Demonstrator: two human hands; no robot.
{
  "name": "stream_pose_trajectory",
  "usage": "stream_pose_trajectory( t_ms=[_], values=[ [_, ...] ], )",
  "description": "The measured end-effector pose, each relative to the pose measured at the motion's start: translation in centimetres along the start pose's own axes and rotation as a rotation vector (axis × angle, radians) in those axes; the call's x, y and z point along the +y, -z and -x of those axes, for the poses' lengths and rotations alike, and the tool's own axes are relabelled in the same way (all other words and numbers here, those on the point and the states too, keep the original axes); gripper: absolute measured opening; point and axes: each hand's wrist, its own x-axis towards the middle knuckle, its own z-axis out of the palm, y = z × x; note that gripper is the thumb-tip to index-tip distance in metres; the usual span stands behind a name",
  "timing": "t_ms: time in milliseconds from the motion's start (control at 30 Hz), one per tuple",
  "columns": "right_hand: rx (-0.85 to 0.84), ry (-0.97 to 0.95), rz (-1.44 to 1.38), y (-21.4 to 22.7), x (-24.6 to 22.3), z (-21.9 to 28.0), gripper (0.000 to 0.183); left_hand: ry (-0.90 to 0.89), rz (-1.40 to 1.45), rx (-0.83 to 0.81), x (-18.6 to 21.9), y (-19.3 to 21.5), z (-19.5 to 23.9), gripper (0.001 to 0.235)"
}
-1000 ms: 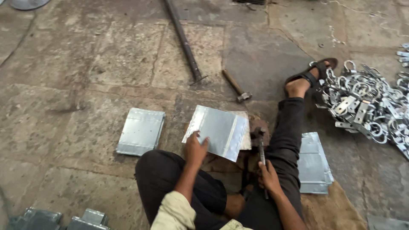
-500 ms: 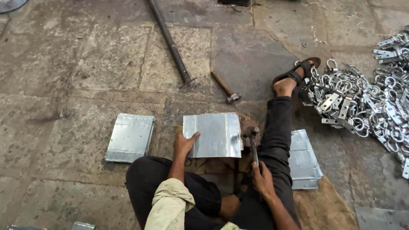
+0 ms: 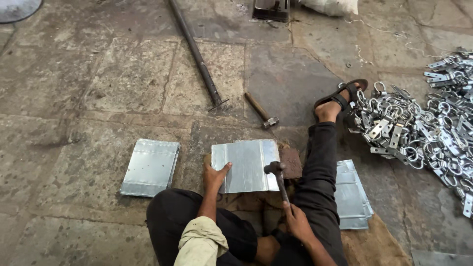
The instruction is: The person shapes a metal sheet by hammering it against a stone block, periodically turning the sheet over and checking the edges.
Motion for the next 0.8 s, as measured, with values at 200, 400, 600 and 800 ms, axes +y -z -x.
stream_pose_trajectory(
  t_ms=[200,400,600,800],
  values=[
    [-0.066,-0.133,-0.430,0.4,-1.3,3.5,0.039,0.133,-0.098,-0.036,-0.7,-0.1,3.8,0.084],
    [0.194,0.407,-0.130,3.6,-5.5,3.6,0.029,0.129,0.281,-0.037,-2.1,-1.8,3.5,0.094],
    [0.099,1.044,-0.609,11.7,-18.6,7.4,0.075,0.150,-0.092,-0.065,-2.7,-1.1,3.4,0.098],
    [0.262,1.154,-0.503,6.4,-13.1,0.7,0.062,0.107,-0.092,-0.043,-2.0,-0.4,3.8,0.096]
  ],
)
